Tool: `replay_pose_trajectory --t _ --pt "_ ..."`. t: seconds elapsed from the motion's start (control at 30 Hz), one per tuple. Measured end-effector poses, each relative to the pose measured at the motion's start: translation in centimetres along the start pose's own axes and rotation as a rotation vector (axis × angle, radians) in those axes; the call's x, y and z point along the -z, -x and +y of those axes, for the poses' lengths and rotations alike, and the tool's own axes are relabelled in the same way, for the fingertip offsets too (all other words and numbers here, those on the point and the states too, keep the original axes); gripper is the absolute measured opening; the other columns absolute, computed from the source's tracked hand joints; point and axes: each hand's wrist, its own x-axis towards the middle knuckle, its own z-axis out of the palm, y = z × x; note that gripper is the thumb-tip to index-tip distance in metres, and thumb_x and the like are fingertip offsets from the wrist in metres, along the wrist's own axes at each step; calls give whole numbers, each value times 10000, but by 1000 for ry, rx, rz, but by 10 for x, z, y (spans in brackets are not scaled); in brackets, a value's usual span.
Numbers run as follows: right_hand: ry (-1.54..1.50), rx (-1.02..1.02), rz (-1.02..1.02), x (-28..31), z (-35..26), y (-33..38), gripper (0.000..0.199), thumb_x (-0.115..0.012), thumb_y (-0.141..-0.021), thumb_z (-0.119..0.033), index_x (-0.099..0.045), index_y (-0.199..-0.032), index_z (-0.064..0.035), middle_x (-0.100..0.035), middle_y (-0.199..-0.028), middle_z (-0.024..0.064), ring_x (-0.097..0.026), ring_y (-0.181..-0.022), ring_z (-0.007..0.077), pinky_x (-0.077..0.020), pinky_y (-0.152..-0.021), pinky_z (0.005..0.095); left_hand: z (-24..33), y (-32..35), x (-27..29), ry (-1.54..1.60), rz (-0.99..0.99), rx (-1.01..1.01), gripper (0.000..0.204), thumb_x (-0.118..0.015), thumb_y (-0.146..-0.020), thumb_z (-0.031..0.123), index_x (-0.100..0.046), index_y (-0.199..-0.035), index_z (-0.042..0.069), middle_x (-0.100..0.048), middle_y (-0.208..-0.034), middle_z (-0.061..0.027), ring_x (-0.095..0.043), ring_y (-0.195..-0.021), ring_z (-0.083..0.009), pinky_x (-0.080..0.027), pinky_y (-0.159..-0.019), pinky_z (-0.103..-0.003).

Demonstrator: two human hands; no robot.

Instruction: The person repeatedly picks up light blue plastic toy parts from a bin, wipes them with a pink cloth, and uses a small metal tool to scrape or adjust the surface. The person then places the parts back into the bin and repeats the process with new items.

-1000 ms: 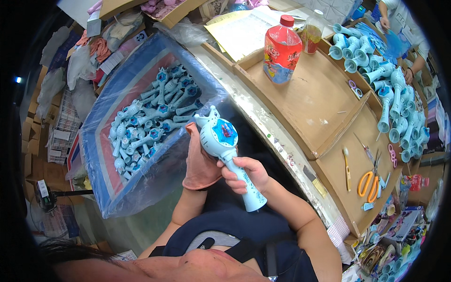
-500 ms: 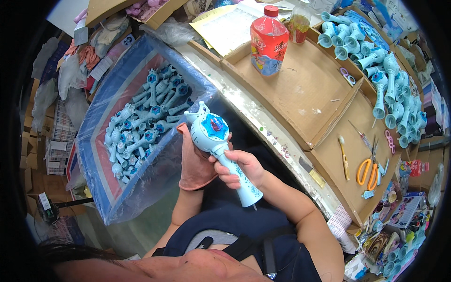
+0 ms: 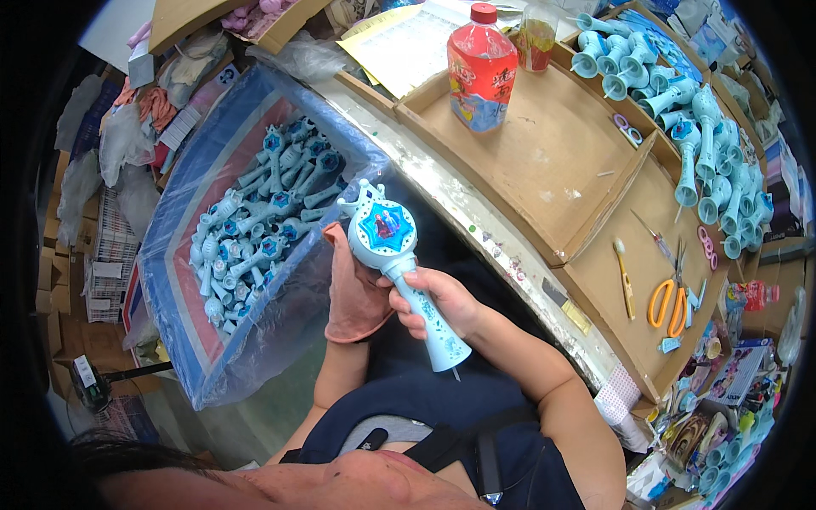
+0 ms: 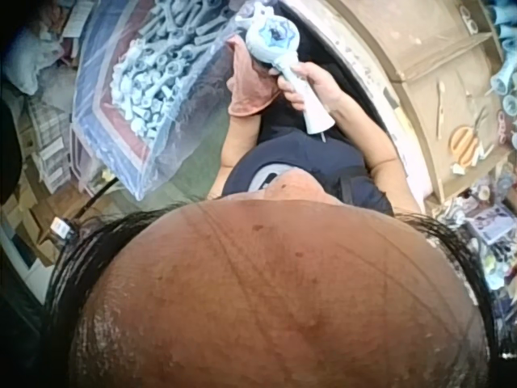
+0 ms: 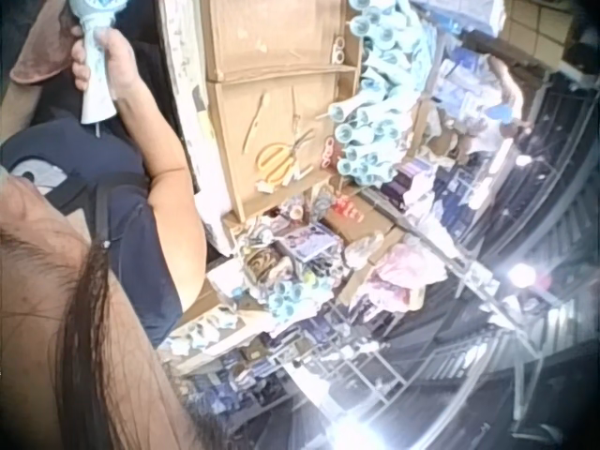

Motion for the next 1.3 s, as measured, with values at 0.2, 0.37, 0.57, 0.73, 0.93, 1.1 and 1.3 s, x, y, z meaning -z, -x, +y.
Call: replay_pose_trajectory --t 0.2,0.37,0.57,0.73,0.93,1.1,1.3 --pt "52 23 79 -1 0 2 415 -513 -986 -344 -513 -1266 -37 -544 -837 43 -532 -597 128 -469 -512 281 3 3 -4 15 -23 -9 676 -260 -1021 635 -503 -1289 63 -635 -1091 -87 -626 -896 -195 -532 -818 -342" --pt "97 45 80 1 2 1 406 -548 -984 -329 -506 -1255 -30 -547 -836 59 -535 -582 137 -479 -502 289 2 4 -4 43 -79 -13 643 -253 -1049 584 -506 -1290 44 -650 -1074 -82 -612 -837 -164 -529 -773 -319" --pt "81 55 83 -1 2 3 417 -507 -987 -338 -499 -1255 -19 -551 -851 60 -545 -601 146 -486 -517 302 2 4 -2 24 -110 -29 632 -257 -1052 579 -508 -1289 49 -638 -1069 -63 -587 -818 -151 -510 -754 -298" --pt "45 44 74 1 2 3 430 -479 -977 -347 -501 -1251 -15 -545 -852 60 -541 -606 151 -487 -527 312 2 5 -2 46 -82 7 623 -258 -1054 574 -501 -1303 57 -631 -1095 -65 -598 -865 -155 -515 -796 -312" --pt "34 43 50 6 2 3 423 -490 -972 -337 -499 -1247 -16 -538 -843 64 -533 -597 151 -482 -516 307 2 6 -4 75 -119 30 611 -262 -1056 564 -490 -1319 61 -621 -1136 -70 -606 -922 -166 -520 -828 -317" --pt "70 61 87 3 3 3 416 -502 -972 -332 -494 -1241 -15 -540 -833 68 -532 -583 146 -485 -505 304 4 7 -5 51 -136 5 594 -263 -1062 548 -485 -1321 62 -626 -1120 -65 -608 -914 -161 -520 -823 -310" --pt "223 106 119 1 5 2 384 -527 -965 -313 -494 -1203 -14 -542 -822 73 -529 -558 144 -479 -471 302 5 8 -3 56 -180 28 572 -271 -1064 541 -491 -1306 70 -626 -1092 -56 -589 -863 -149 -505 -782 -301"
